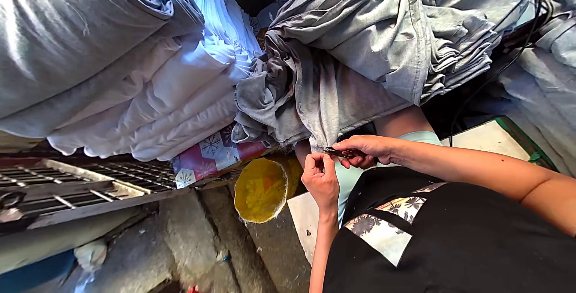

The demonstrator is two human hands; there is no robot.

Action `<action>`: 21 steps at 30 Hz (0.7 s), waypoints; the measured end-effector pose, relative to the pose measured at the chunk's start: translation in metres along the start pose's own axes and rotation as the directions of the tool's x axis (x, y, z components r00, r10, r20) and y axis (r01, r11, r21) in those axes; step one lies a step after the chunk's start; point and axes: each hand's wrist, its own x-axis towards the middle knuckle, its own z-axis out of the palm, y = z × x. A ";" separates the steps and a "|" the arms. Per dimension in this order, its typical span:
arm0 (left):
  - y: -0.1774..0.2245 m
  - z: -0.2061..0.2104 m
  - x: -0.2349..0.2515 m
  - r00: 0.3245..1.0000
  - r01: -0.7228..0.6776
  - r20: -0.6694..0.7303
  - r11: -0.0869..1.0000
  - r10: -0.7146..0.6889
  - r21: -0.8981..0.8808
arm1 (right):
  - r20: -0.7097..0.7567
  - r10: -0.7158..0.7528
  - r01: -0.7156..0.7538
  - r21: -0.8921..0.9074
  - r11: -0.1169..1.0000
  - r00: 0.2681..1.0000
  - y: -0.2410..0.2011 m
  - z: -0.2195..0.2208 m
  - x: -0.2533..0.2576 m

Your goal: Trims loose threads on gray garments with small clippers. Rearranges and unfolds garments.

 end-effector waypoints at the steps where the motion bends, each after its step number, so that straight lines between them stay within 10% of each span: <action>1: 0.000 0.000 0.000 1.000 -0.001 0.001 1.000 0.001 0.007 | -0.009 0.001 -0.001 0.001 1.000 1.000 0.001 0.000 0.001; 7: -0.003 0.001 0.003 0.997 0.080 0.001 0.996 -0.080 -0.048 | -0.165 -0.149 0.119 -0.180 0.976 0.975 0.003 0.006 -0.002; 13: 0.002 -0.001 0.006 0.985 0.154 0.089 0.984 -0.147 -0.088 | -0.039 -0.737 0.508 -0.699 0.503 0.675 0.013 -0.015 0.016; 17: 0.010 -0.024 0.008 0.965 0.170 0.207 0.985 -0.162 -0.022 | -0.127 -0.749 0.522 -0.642 0.562 0.651 0.005 -0.014 0.020; 21: -0.006 -0.088 0.028 0.983 0.094 0.072 0.805 -0.168 0.586 | -0.175 -0.713 0.500 -0.600 0.624 0.679 0.004 -0.013 0.016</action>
